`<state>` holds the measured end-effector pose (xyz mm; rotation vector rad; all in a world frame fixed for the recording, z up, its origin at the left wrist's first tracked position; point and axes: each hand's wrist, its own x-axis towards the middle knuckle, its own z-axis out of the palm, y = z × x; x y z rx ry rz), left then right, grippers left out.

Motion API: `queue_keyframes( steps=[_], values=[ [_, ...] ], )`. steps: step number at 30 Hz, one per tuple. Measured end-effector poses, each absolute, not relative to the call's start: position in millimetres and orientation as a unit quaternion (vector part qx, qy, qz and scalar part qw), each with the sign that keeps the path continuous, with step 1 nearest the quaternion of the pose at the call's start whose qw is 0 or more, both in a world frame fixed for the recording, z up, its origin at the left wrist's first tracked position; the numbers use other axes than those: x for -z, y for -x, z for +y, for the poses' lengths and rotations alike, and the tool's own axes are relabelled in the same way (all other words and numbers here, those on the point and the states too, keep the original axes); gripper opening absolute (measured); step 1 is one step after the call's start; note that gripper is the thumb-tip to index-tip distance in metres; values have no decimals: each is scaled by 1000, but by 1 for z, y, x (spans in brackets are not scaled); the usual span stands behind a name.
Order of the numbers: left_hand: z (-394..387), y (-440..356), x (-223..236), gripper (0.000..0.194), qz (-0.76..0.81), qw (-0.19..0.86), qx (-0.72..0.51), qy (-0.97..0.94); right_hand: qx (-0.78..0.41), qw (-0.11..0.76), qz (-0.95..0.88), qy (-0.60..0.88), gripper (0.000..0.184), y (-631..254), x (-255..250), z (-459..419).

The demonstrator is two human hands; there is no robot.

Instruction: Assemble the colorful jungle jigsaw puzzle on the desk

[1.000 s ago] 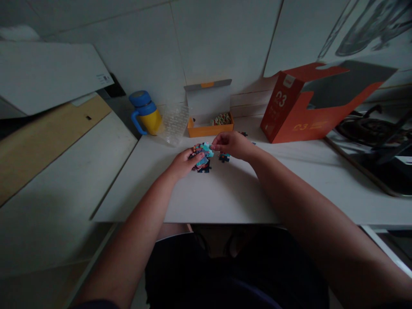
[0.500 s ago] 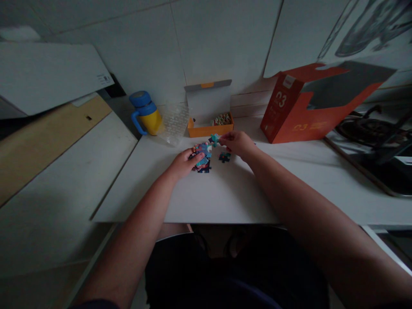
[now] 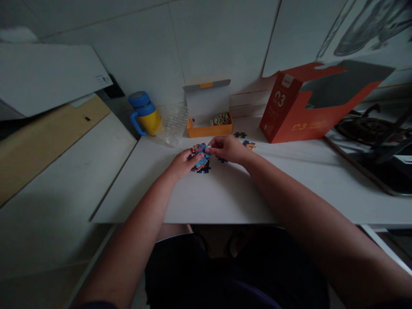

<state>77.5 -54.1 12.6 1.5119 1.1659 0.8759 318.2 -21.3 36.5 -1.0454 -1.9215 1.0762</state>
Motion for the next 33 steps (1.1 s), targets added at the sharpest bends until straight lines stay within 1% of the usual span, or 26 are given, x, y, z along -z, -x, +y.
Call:
queue_keyframes(
  steps=[6, 11, 16, 22, 29, 33],
  values=[
    [-52, -76, -9, 82, 481, 494, -352, -633, -451, 356, -704, 417, 58, -318, -40, -23],
    [-54, -76, -9, 89, 479, 501, -363, -622, -476, 380, -674, 418, 53, -320, -36, -20],
    [-55, -76, -12, 82, 476, 475, -359, -647, -497, 403, -640, 426, 46, -323, -34, -15],
    [-57, -77, -14, 88, 479, 486, -366, -633, -535, 419, -595, 430, 39, -327, -36, -11],
    [-58, -79, -16, 90, 477, 492, -364, -631, -540, 427, -586, 428, 37, -326, -31, -8],
    [-57, -77, -14, 83, 477, 477, -362, -643, -545, 435, -571, 433, 39, -328, -32, -7]
  ],
)
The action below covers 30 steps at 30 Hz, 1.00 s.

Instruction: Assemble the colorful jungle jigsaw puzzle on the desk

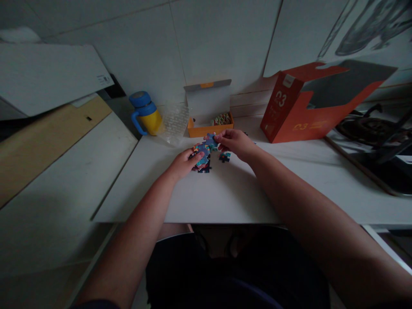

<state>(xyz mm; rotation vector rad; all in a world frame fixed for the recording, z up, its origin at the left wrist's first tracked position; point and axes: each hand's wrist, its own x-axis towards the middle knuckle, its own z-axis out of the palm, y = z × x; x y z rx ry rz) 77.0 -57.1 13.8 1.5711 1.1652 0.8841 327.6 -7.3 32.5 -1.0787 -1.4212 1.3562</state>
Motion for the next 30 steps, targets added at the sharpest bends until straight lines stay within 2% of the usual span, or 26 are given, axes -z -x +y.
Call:
queue_keyframes(
  steps=[15, 23, 30],
  values=[
    [-53, -73, -9, 79, 481, 462, -355, -655, -503, 374, -585, 514, 30, -332, -38, -8],
    [-53, -74, -9, 83, 480, 486, -353, -640, -494, 338, -623, 503, 36, -333, -39, -10],
    [-54, -76, -11, 83, 477, 501, -353, -630, -446, 370, -635, 511, 36, -348, -49, -6]
  ],
)
